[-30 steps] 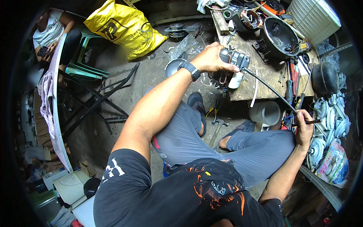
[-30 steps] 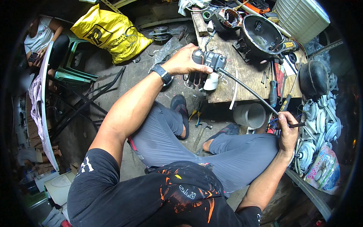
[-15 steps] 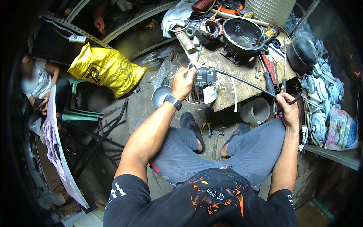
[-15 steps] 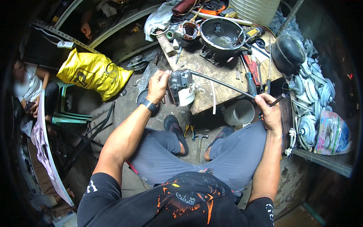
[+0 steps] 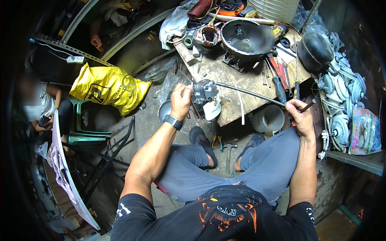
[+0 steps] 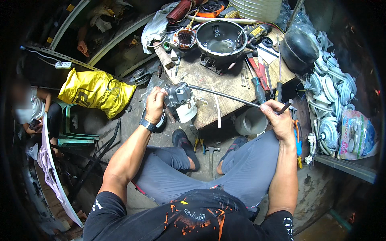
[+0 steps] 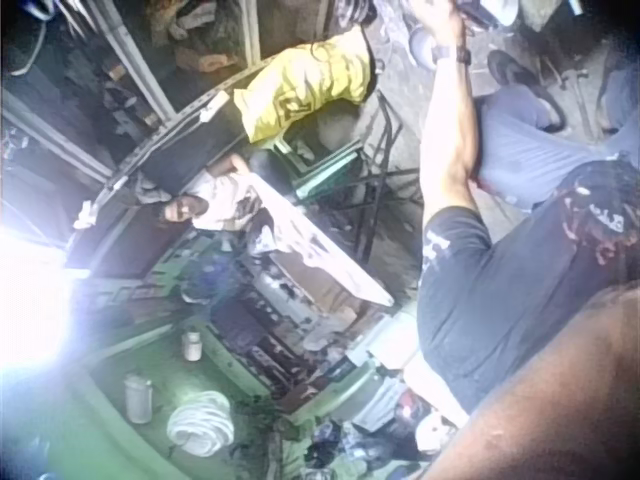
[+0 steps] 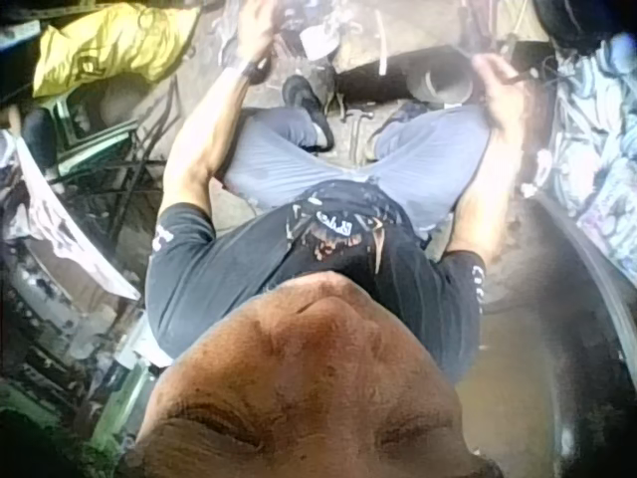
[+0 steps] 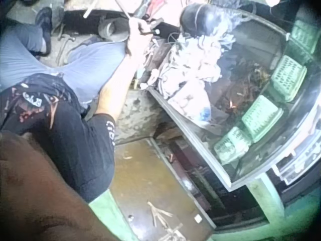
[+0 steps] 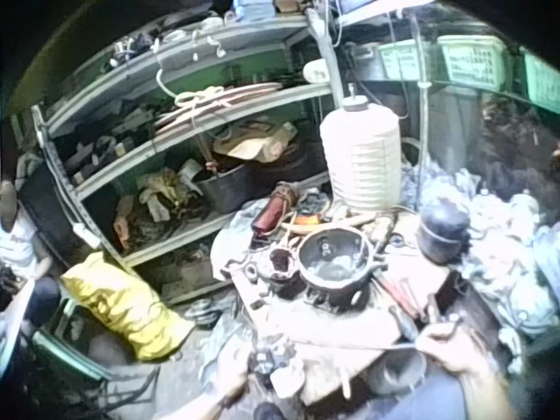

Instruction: The person disassembles a small compressor pump unit by hand on a workbench, removing internal components and wire coils, then turns the housing over to work on different parts.

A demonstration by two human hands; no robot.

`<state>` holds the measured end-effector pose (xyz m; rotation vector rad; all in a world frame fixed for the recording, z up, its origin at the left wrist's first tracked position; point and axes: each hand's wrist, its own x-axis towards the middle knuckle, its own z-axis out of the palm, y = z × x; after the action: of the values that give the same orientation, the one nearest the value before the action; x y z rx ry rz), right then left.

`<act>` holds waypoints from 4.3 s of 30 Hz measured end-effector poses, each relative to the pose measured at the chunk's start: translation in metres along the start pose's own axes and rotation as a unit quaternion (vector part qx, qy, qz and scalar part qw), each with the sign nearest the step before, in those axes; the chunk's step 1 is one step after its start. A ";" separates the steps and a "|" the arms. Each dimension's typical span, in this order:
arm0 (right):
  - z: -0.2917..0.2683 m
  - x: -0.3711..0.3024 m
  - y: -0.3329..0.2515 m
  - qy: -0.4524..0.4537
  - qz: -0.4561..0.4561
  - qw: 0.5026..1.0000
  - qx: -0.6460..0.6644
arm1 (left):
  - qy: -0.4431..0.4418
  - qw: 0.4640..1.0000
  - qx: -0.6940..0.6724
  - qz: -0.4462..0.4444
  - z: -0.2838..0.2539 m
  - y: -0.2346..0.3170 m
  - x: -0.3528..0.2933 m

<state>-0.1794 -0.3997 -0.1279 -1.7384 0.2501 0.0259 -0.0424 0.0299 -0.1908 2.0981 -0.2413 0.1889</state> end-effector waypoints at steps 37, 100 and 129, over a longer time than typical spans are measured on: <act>-0.006 -0.001 -0.003 -0.024 -0.042 0.995 -0.089 | -0.029 0.998 -0.027 0.050 -0.003 -0.012 -0.001; 0.037 0.056 -0.071 -0.027 -0.137 0.986 -0.087 | 0.002 0.821 -0.457 -0.342 -0.027 -0.026 0.039; 0.001 0.065 -0.057 -0.054 0.010 0.994 -0.099 | -0.024 0.990 -0.106 -0.092 -0.016 -0.016 0.018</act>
<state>-0.1051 -0.3995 -0.0835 -1.9252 0.1912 0.1632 -0.0215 0.0498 -0.1917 1.9011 -0.0911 0.0021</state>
